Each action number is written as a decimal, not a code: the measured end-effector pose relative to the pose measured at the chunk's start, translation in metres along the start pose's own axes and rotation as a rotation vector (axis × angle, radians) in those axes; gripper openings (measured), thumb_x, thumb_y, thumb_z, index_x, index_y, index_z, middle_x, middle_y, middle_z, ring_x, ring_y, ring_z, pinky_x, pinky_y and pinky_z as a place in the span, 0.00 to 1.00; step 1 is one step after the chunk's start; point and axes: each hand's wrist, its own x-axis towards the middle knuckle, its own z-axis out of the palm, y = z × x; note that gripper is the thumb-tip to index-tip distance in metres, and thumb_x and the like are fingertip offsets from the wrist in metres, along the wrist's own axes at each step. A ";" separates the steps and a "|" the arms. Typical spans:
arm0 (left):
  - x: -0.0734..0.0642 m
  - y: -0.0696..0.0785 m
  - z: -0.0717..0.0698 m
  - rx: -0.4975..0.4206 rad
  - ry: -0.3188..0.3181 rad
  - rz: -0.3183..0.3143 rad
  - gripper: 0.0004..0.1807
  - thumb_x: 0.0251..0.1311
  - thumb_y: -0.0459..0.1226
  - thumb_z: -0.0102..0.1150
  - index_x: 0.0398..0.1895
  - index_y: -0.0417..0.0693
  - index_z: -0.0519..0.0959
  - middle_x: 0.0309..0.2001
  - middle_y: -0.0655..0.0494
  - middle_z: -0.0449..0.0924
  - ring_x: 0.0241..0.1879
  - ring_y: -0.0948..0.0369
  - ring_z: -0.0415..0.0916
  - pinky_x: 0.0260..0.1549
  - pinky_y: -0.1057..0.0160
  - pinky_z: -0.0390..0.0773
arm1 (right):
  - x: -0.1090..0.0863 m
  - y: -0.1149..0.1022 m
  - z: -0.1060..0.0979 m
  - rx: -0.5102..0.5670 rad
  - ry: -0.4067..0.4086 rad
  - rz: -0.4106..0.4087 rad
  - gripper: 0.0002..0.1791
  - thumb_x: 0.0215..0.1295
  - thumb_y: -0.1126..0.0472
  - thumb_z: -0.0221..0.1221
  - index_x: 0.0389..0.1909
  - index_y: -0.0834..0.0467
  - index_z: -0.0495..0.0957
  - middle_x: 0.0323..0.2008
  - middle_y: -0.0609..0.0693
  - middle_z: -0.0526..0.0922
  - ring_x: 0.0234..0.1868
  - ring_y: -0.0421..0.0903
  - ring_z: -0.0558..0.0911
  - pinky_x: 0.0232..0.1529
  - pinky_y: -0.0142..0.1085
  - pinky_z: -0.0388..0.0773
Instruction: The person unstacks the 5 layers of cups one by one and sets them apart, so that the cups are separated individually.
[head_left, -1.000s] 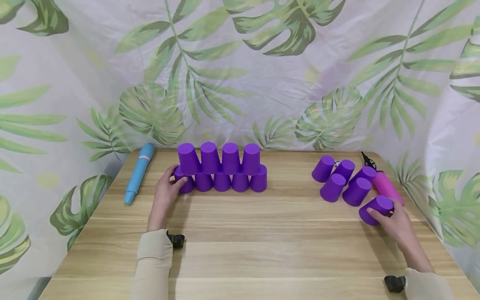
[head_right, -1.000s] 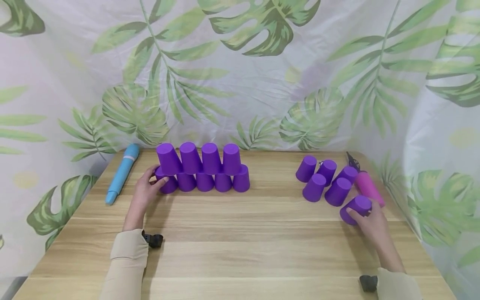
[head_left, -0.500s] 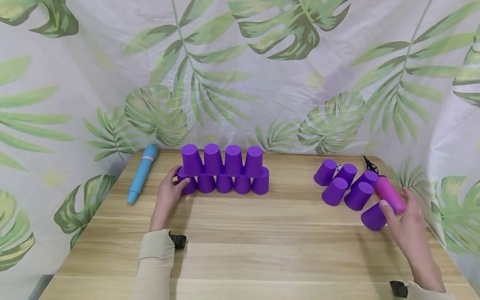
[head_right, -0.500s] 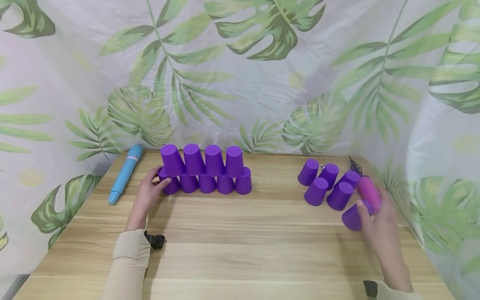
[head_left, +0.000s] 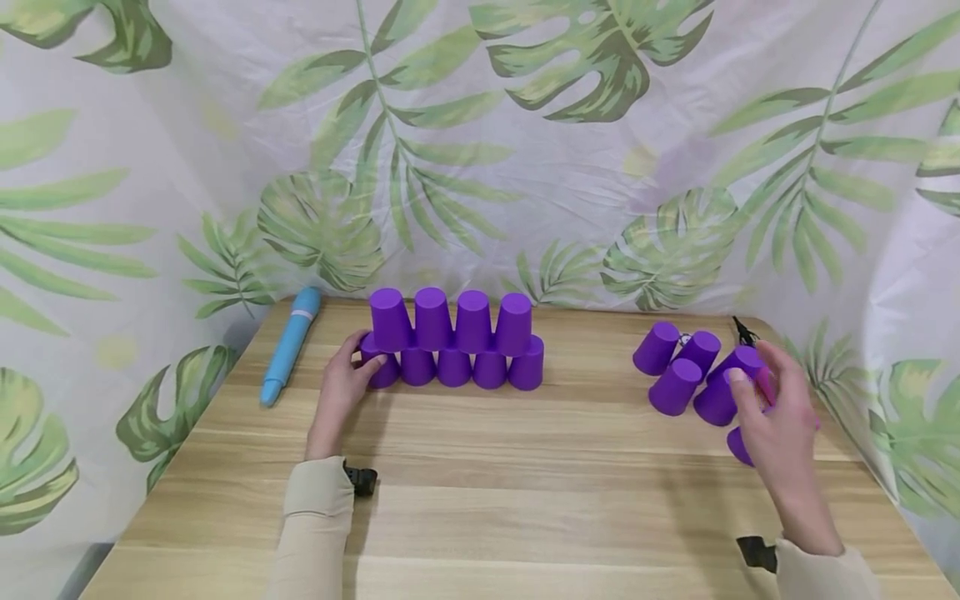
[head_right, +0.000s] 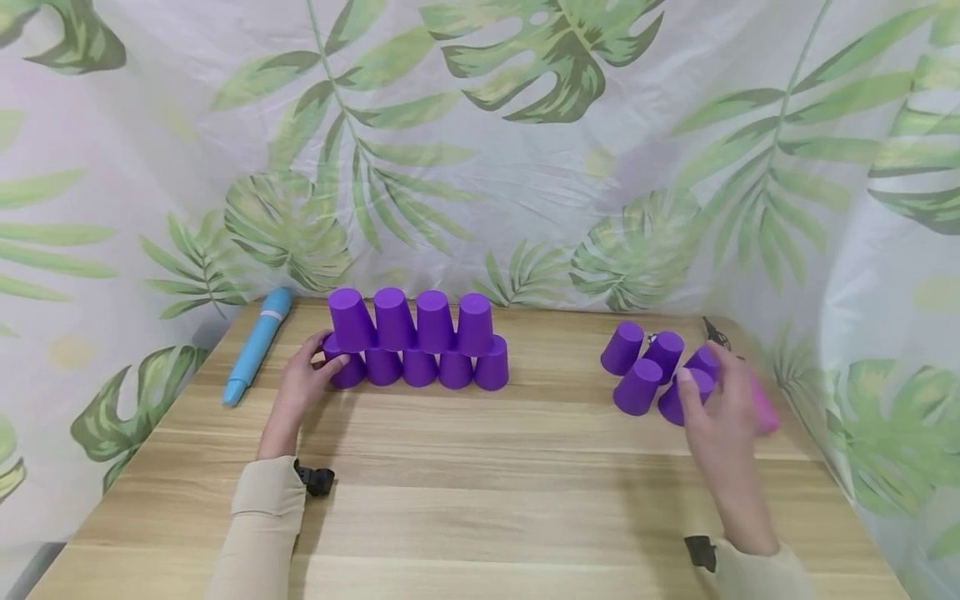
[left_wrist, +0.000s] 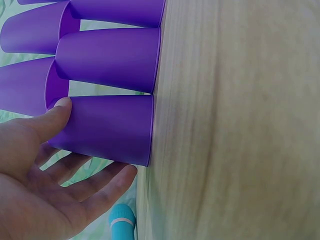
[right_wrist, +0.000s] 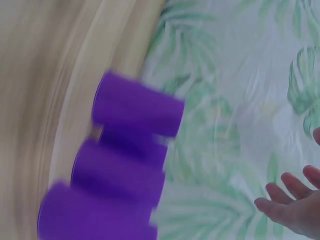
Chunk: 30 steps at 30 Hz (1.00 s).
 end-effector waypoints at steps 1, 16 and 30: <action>0.001 0.000 0.000 0.000 -0.001 0.004 0.30 0.65 0.33 0.58 0.68 0.36 0.62 0.62 0.32 0.68 0.62 0.41 0.65 0.60 0.45 0.71 | 0.001 -0.002 0.006 0.029 -0.011 -0.022 0.27 0.68 0.63 0.57 0.67 0.55 0.66 0.61 0.56 0.71 0.61 0.44 0.71 0.65 0.30 0.66; 0.000 -0.001 0.001 -0.011 -0.007 -0.015 0.30 0.65 0.33 0.58 0.69 0.37 0.62 0.63 0.32 0.67 0.63 0.42 0.64 0.60 0.46 0.71 | 0.023 -0.085 0.098 0.413 -0.309 -0.188 0.22 0.67 0.73 0.54 0.61 0.73 0.64 0.59 0.68 0.71 0.62 0.62 0.70 0.65 0.52 0.67; -0.001 -0.001 0.000 -0.020 -0.010 -0.029 0.31 0.65 0.34 0.58 0.69 0.38 0.61 0.63 0.33 0.67 0.63 0.43 0.65 0.60 0.47 0.71 | 0.043 -0.101 0.193 0.306 -0.591 -0.114 0.37 0.64 0.54 0.62 0.69 0.60 0.58 0.67 0.58 0.65 0.66 0.56 0.66 0.68 0.49 0.64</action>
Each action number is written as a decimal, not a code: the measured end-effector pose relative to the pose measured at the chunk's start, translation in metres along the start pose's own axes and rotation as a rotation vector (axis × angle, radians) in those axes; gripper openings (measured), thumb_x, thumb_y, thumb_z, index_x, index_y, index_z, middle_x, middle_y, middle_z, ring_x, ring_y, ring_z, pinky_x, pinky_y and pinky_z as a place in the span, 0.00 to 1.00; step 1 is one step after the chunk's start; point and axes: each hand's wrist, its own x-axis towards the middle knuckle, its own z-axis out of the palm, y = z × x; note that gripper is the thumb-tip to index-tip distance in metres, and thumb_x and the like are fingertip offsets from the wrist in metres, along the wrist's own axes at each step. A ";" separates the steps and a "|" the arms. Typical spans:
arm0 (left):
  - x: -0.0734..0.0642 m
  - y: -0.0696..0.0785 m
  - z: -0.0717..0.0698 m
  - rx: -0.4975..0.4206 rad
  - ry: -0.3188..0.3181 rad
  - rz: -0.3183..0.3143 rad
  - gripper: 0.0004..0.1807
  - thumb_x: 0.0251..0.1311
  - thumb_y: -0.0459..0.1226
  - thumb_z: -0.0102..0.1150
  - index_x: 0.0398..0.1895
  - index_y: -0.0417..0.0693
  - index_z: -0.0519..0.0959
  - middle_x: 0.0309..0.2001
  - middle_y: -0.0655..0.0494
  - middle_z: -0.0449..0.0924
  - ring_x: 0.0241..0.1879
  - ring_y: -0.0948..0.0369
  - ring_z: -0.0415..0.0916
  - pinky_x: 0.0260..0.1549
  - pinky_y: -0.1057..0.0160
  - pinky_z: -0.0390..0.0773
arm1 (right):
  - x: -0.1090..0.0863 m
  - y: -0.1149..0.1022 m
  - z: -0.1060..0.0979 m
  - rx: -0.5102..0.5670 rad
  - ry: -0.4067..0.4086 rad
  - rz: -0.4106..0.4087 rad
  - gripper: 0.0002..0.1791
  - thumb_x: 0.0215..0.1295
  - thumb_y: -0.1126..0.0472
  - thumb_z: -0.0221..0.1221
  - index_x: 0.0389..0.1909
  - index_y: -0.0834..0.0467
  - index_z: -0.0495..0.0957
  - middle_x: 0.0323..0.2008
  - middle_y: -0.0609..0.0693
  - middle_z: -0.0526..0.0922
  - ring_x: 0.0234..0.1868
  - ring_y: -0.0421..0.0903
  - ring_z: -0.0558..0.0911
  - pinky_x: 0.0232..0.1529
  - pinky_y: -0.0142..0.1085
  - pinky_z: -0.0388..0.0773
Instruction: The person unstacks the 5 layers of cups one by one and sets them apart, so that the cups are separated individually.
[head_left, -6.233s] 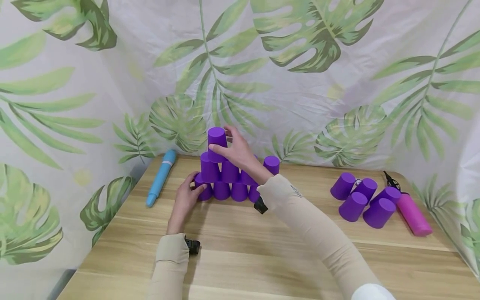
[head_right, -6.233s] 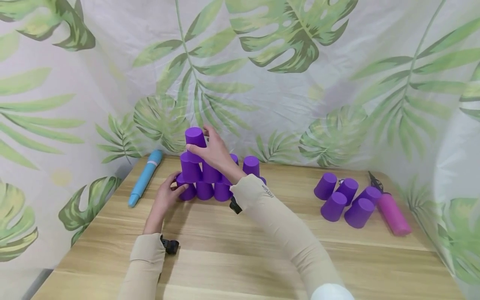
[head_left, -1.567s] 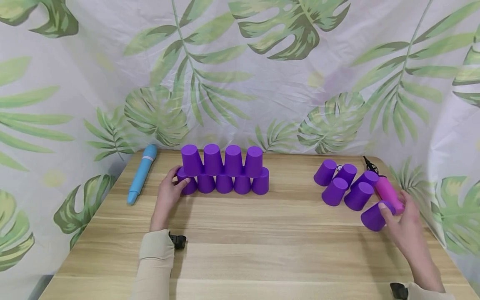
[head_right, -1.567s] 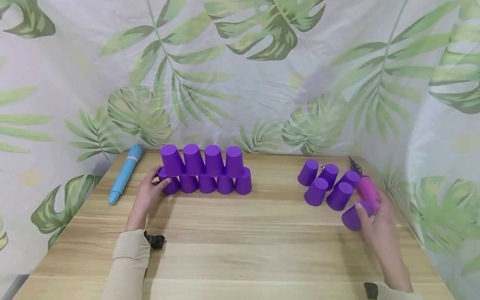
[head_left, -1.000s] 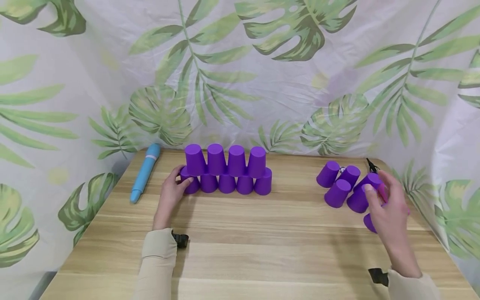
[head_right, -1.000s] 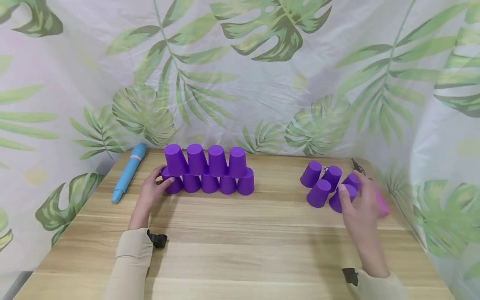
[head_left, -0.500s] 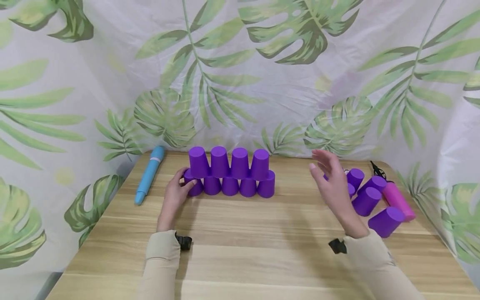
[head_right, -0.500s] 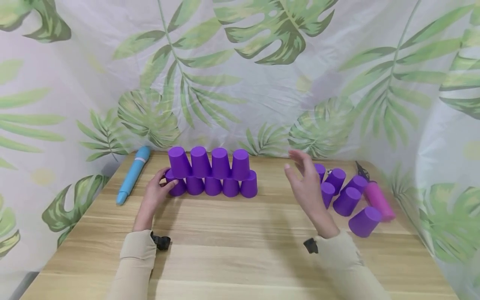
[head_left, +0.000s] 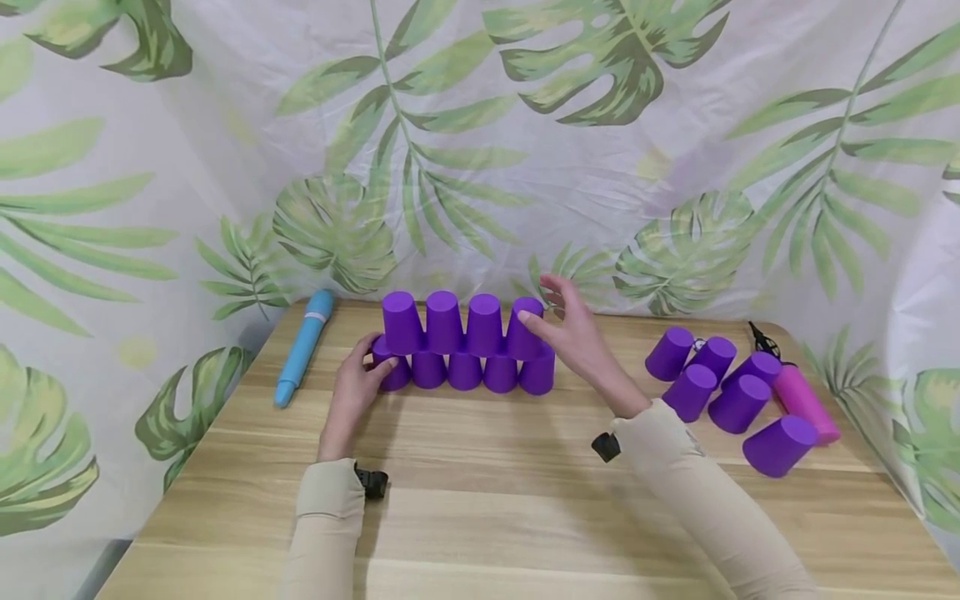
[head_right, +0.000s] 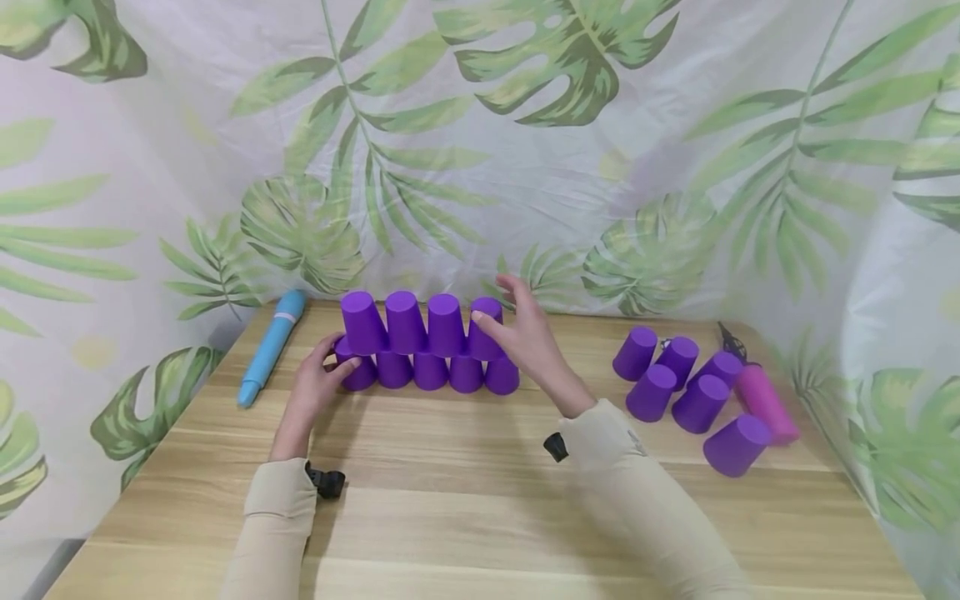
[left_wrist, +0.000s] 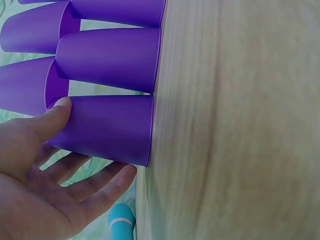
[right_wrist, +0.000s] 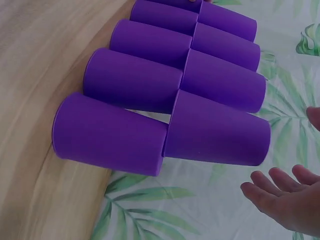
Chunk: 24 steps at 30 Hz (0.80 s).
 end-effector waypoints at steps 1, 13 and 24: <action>0.000 0.001 0.000 0.000 0.002 0.002 0.31 0.65 0.34 0.58 0.69 0.38 0.61 0.63 0.33 0.67 0.63 0.43 0.65 0.60 0.47 0.71 | 0.002 0.001 0.002 -0.004 -0.006 0.012 0.38 0.63 0.54 0.63 0.69 0.61 0.57 0.67 0.58 0.65 0.67 0.56 0.66 0.68 0.49 0.64; 0.000 0.003 0.001 0.015 -0.001 0.004 0.31 0.65 0.33 0.58 0.69 0.37 0.61 0.63 0.32 0.66 0.63 0.41 0.64 0.61 0.46 0.70 | 0.004 0.022 0.017 -0.047 0.017 0.083 0.37 0.62 0.60 0.64 0.68 0.65 0.59 0.65 0.62 0.68 0.63 0.57 0.71 0.65 0.49 0.68; 0.000 0.001 0.000 -0.002 -0.005 0.001 0.31 0.65 0.34 0.58 0.70 0.38 0.60 0.64 0.32 0.66 0.64 0.42 0.64 0.61 0.46 0.70 | 0.007 0.031 0.024 -0.083 0.032 0.058 0.34 0.60 0.64 0.65 0.65 0.65 0.63 0.54 0.63 0.76 0.56 0.59 0.75 0.60 0.52 0.73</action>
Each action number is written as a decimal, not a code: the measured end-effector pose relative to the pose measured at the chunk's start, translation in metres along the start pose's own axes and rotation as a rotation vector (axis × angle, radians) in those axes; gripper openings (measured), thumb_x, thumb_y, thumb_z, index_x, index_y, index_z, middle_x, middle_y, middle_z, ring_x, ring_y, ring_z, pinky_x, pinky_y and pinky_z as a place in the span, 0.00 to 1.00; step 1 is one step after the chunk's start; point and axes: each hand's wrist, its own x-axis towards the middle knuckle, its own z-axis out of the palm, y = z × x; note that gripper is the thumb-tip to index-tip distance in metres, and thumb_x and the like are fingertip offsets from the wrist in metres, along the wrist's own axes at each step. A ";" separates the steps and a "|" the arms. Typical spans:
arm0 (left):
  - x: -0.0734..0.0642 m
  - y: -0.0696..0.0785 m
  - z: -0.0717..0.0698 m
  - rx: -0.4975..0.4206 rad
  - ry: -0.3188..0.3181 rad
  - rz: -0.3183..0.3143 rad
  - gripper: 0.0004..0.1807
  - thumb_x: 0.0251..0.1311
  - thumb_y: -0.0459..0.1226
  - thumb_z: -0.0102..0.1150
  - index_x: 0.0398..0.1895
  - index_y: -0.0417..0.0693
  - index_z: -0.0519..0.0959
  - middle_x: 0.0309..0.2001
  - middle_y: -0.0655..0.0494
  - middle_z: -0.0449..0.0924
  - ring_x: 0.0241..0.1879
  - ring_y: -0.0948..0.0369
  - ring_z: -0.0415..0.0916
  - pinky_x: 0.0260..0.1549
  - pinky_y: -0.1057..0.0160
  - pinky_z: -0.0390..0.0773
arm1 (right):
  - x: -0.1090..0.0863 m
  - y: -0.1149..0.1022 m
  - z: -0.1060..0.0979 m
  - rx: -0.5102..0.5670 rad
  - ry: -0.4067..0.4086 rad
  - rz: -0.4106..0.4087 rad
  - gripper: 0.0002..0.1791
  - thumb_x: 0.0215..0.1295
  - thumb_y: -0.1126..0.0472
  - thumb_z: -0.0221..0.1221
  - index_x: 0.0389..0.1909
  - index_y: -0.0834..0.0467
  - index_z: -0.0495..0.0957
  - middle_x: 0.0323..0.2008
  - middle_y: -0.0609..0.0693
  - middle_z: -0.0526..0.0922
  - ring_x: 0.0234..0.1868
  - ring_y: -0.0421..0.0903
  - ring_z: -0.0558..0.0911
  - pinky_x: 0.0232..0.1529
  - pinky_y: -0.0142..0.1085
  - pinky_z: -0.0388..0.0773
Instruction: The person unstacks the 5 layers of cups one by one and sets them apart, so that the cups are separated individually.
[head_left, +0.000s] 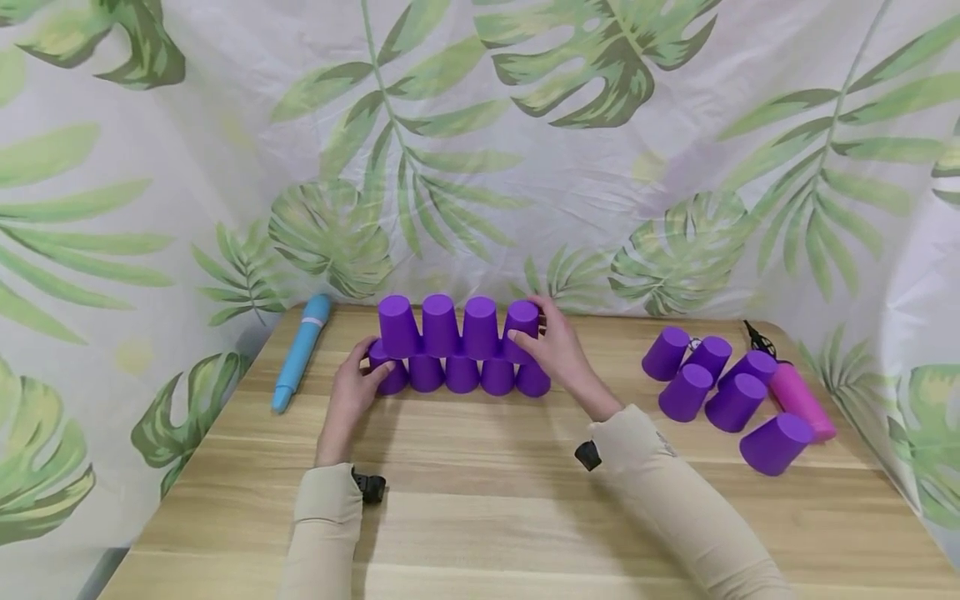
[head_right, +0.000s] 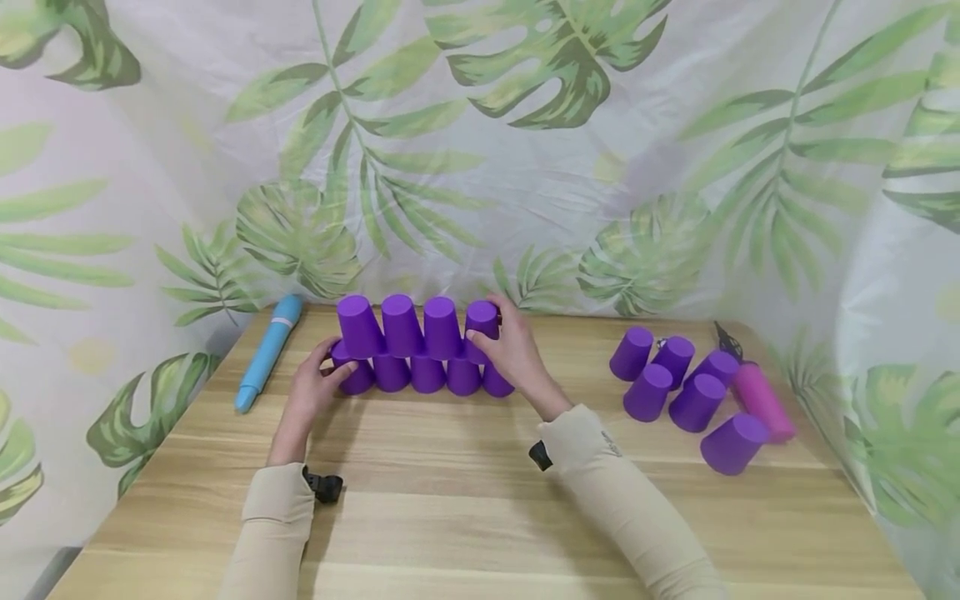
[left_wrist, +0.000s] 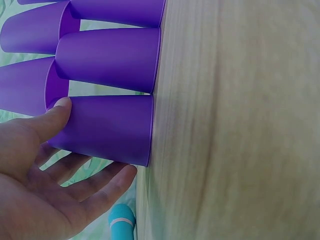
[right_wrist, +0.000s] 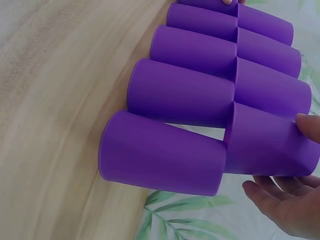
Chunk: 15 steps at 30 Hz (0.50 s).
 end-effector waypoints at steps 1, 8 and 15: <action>0.000 0.000 0.000 -0.004 0.002 0.001 0.31 0.65 0.34 0.58 0.70 0.38 0.60 0.63 0.32 0.66 0.63 0.41 0.64 0.61 0.46 0.70 | 0.000 0.001 0.000 -0.005 0.001 0.003 0.33 0.60 0.63 0.65 0.65 0.64 0.64 0.54 0.62 0.77 0.56 0.58 0.76 0.59 0.52 0.74; -0.001 0.001 0.002 -0.009 0.012 0.001 0.31 0.65 0.34 0.58 0.70 0.37 0.60 0.63 0.32 0.66 0.62 0.40 0.66 0.60 0.46 0.71 | -0.009 0.001 -0.004 0.021 0.046 0.006 0.34 0.58 0.63 0.67 0.64 0.61 0.65 0.53 0.59 0.77 0.56 0.55 0.76 0.54 0.46 0.79; 0.000 0.001 0.003 -0.010 0.008 0.013 0.31 0.66 0.33 0.57 0.69 0.36 0.60 0.63 0.32 0.66 0.64 0.42 0.63 0.61 0.47 0.70 | -0.041 -0.013 -0.029 0.092 0.114 -0.010 0.33 0.58 0.65 0.67 0.64 0.61 0.66 0.56 0.59 0.76 0.57 0.55 0.75 0.53 0.45 0.80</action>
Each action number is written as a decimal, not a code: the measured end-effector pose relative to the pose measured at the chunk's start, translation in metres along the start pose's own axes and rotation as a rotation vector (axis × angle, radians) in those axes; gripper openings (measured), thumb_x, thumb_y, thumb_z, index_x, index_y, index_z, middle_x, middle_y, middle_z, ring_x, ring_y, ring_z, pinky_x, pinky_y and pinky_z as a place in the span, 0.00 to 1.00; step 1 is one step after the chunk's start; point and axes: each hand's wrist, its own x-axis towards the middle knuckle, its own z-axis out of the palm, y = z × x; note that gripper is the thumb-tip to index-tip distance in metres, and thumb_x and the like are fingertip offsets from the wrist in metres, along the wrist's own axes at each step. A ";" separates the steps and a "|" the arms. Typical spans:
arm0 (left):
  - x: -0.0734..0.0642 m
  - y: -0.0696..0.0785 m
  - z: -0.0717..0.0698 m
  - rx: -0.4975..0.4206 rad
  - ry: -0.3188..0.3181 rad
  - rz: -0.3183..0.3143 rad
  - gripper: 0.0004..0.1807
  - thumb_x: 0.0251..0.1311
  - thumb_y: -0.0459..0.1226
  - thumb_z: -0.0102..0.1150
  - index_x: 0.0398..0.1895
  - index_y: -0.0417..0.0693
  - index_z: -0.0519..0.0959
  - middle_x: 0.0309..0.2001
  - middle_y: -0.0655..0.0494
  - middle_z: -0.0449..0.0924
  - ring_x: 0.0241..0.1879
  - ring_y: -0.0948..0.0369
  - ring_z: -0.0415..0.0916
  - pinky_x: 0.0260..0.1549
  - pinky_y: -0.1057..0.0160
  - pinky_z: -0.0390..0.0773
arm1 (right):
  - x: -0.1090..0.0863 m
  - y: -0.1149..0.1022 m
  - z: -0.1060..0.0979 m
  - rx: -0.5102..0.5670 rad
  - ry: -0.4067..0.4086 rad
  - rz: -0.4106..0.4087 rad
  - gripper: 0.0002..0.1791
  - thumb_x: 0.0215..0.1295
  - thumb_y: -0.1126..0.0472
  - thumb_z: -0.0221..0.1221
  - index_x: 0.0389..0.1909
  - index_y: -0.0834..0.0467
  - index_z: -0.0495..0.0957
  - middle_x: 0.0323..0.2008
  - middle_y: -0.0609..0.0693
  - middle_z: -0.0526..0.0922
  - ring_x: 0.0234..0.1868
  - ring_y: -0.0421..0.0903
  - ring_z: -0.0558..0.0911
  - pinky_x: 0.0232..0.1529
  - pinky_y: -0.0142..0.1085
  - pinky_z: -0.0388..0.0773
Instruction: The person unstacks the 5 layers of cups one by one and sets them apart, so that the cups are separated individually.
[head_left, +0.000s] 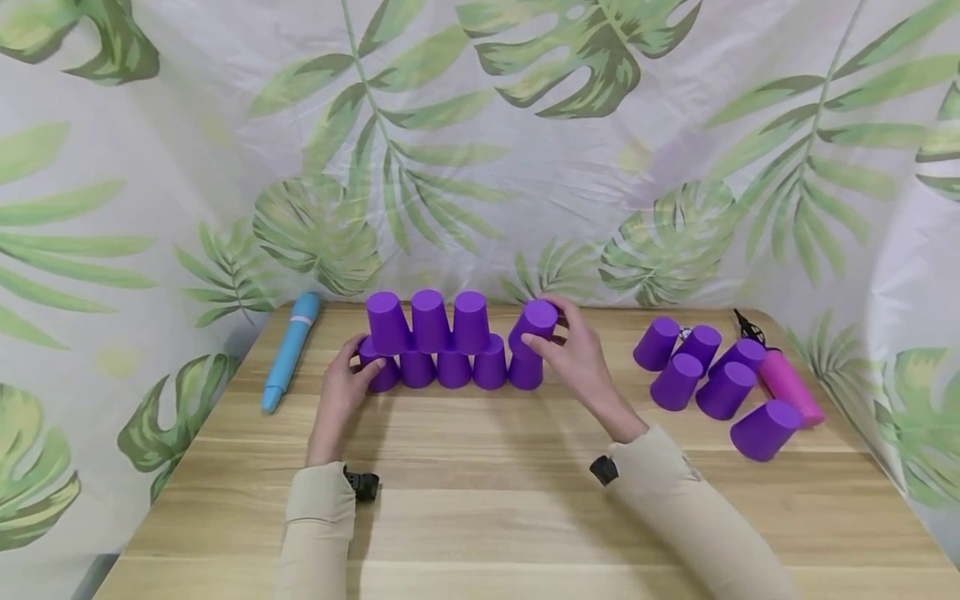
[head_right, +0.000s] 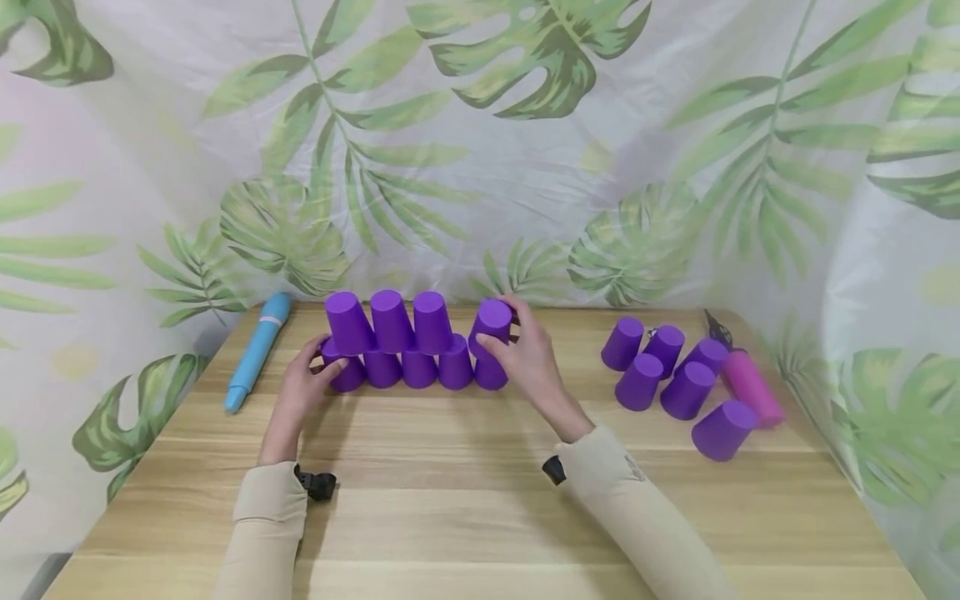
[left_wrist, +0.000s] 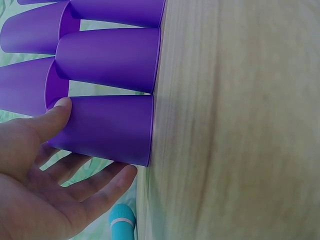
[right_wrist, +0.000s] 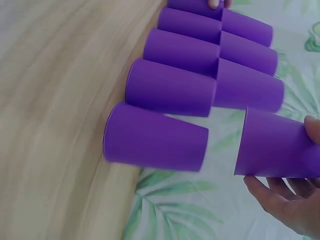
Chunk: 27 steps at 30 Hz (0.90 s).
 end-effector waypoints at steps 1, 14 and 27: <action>0.000 0.000 0.000 0.001 -0.002 0.000 0.31 0.66 0.33 0.57 0.69 0.36 0.60 0.63 0.32 0.66 0.64 0.42 0.63 0.61 0.47 0.70 | -0.005 0.000 -0.005 0.001 0.006 -0.004 0.32 0.58 0.65 0.67 0.63 0.60 0.66 0.55 0.58 0.76 0.57 0.55 0.75 0.53 0.45 0.80; 0.002 0.000 0.002 0.006 -0.003 -0.005 0.31 0.66 0.32 0.57 0.69 0.36 0.60 0.63 0.31 0.65 0.64 0.41 0.63 0.61 0.45 0.70 | -0.069 0.027 -0.066 -0.065 0.066 0.033 0.33 0.55 0.62 0.70 0.62 0.56 0.68 0.54 0.53 0.76 0.55 0.50 0.76 0.52 0.41 0.80; 0.001 0.001 0.003 0.007 0.012 0.003 0.30 0.65 0.32 0.57 0.69 0.36 0.61 0.63 0.32 0.66 0.63 0.41 0.64 0.60 0.45 0.71 | -0.111 0.047 -0.121 -0.219 0.230 0.150 0.34 0.54 0.65 0.70 0.61 0.62 0.68 0.52 0.57 0.77 0.48 0.36 0.75 0.47 0.25 0.79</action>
